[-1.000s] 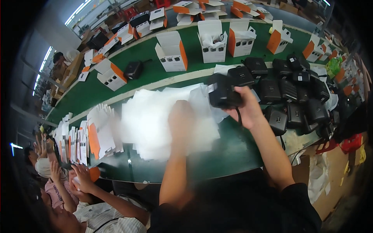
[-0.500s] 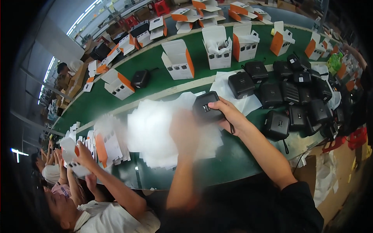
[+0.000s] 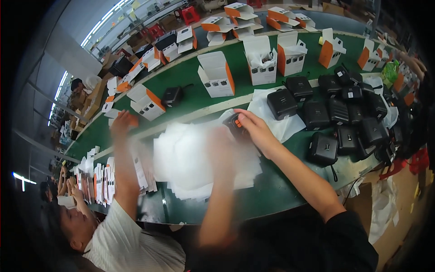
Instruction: The person packages electronic dash-cam devices into product boxes by hand, placing each device, along with a plastic bag, a manual, and a product insert, into a cardboard box on an assembly line.
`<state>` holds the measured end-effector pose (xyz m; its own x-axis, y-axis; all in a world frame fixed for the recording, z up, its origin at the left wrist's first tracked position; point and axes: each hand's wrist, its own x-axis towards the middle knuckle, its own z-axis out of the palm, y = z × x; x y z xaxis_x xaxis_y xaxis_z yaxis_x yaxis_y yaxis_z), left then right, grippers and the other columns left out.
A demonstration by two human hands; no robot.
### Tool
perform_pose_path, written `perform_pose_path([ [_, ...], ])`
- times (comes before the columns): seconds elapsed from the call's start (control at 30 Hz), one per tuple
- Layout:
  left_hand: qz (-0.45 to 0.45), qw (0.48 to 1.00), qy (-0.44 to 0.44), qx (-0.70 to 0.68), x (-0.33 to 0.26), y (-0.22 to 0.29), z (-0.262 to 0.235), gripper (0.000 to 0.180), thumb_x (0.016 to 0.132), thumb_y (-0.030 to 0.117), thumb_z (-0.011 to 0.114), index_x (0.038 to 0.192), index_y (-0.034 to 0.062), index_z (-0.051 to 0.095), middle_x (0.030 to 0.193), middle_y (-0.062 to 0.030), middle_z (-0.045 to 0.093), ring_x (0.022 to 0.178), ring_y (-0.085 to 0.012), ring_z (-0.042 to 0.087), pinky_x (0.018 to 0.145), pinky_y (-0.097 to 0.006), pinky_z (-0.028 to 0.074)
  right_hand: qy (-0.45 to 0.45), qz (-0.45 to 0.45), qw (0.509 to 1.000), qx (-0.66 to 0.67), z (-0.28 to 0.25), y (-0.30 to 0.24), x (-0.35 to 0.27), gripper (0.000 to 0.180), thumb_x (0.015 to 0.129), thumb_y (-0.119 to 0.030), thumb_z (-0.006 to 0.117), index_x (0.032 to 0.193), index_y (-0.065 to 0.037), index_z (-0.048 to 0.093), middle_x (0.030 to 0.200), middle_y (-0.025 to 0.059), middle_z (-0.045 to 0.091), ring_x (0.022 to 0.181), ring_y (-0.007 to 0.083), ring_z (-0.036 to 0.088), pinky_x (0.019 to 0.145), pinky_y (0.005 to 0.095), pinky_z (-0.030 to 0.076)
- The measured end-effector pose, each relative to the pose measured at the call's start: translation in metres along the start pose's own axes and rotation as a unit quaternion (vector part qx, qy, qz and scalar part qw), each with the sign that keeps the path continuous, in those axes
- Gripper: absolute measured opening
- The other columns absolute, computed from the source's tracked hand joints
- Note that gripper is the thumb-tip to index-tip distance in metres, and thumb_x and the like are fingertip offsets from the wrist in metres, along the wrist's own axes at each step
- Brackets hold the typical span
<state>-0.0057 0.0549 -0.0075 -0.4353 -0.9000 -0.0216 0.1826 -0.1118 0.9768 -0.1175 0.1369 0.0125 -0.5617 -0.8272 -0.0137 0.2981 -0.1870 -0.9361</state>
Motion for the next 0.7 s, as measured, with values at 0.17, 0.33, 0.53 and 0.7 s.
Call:
perform_pose_path([
  [0.17,0.02,1.0,0.013,-0.017,0.015,-0.011,-0.027,0.014,0.105,0.018,0.055,0.109,0.0038,0.056,0.101,-0.0043,0.061,0.091,-0.0139,0.058,0.08,-0.031,0.047,-0.02,-0.074,0.997,-0.003,0.003,-0.019,-0.005,0.038,0.1,-0.011,0.053,0.136,0.002,0.059,0.128,0.0128,0.065,0.12,0.0176,0.058,0.101,0.0294,0.046],
  [0.33,0.017,0.999,-0.016,-0.028,0.022,0.014,-0.038,0.014,0.102,0.01,0.057,0.113,0.0003,0.057,0.106,-0.0077,0.063,0.099,-0.0183,0.062,0.088,-0.032,0.051,-0.099,-0.11,0.928,-0.342,0.003,-0.011,0.005,0.068,0.088,-0.019,0.07,0.147,0.003,0.044,0.138,0.0211,0.056,0.124,0.0328,0.059,0.105,0.0368,0.045],
  [0.53,0.14,0.975,-0.165,0.052,0.003,0.069,0.04,0.014,0.102,0.012,0.059,0.106,-0.0003,0.063,0.092,-0.0053,0.067,0.08,-0.012,0.063,0.073,-0.023,0.048,-0.097,-0.261,0.889,-0.364,-0.011,-0.049,0.03,0.079,0.073,-0.003,0.079,0.145,-0.011,0.048,0.136,0.0154,0.058,0.126,0.0322,0.058,0.104,0.0379,0.048],
  [0.7,0.306,0.943,0.109,0.077,0.126,0.097,0.034,0.024,0.101,0.022,0.063,0.109,-0.0005,0.06,0.092,-0.0057,0.062,0.076,-0.0109,0.056,0.068,-0.024,0.046,-0.031,-0.334,0.904,-0.267,-0.01,-0.118,0.095,0.063,0.083,0.0,0.078,0.14,-0.007,0.052,0.142,0.0053,0.056,0.126,0.0168,0.056,0.104,0.0348,0.048],
])
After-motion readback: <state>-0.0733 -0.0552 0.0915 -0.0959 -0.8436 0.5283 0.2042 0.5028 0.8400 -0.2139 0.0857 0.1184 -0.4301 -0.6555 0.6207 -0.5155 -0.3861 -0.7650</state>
